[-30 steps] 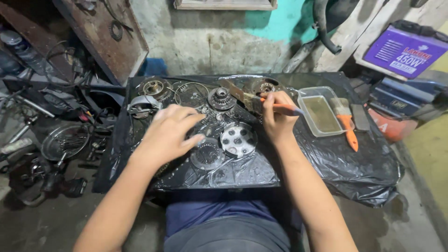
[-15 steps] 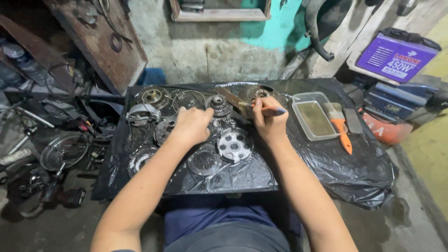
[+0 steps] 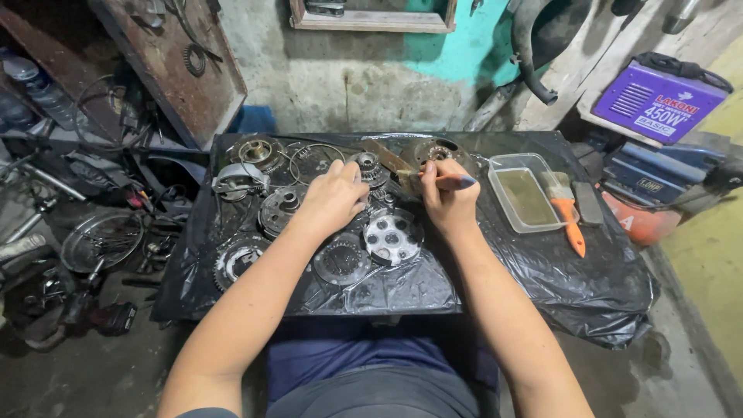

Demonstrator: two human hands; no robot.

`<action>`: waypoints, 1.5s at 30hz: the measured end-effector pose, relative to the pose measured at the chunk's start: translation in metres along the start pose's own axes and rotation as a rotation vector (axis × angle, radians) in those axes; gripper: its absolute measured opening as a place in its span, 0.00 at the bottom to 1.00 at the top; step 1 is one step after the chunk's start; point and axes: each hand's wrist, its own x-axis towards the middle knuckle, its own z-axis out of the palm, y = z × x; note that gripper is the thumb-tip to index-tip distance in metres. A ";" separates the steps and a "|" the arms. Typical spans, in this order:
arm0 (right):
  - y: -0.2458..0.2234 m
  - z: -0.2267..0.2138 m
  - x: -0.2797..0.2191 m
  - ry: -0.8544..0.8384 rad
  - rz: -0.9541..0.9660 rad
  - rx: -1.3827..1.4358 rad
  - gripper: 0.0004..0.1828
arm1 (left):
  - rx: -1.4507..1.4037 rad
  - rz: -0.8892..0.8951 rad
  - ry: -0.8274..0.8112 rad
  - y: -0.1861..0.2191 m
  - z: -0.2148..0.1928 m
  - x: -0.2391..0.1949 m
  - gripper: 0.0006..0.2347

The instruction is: Cleaning motorcycle engine parts using brushes and solvent

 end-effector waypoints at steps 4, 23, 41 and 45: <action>0.000 -0.001 0.000 0.008 -0.028 0.011 0.15 | 0.022 0.036 0.045 -0.012 0.037 0.005 0.05; -0.022 0.000 -0.003 -0.010 0.321 0.242 0.10 | -1.751 -0.204 0.460 0.012 -0.002 0.001 0.09; -0.028 0.001 0.008 -0.049 0.337 0.286 0.08 | -0.543 0.107 0.629 -0.001 0.017 0.001 0.10; -0.021 -0.004 0.008 -0.031 0.293 0.096 0.08 | -0.636 0.159 0.564 0.012 -0.001 -0.006 0.10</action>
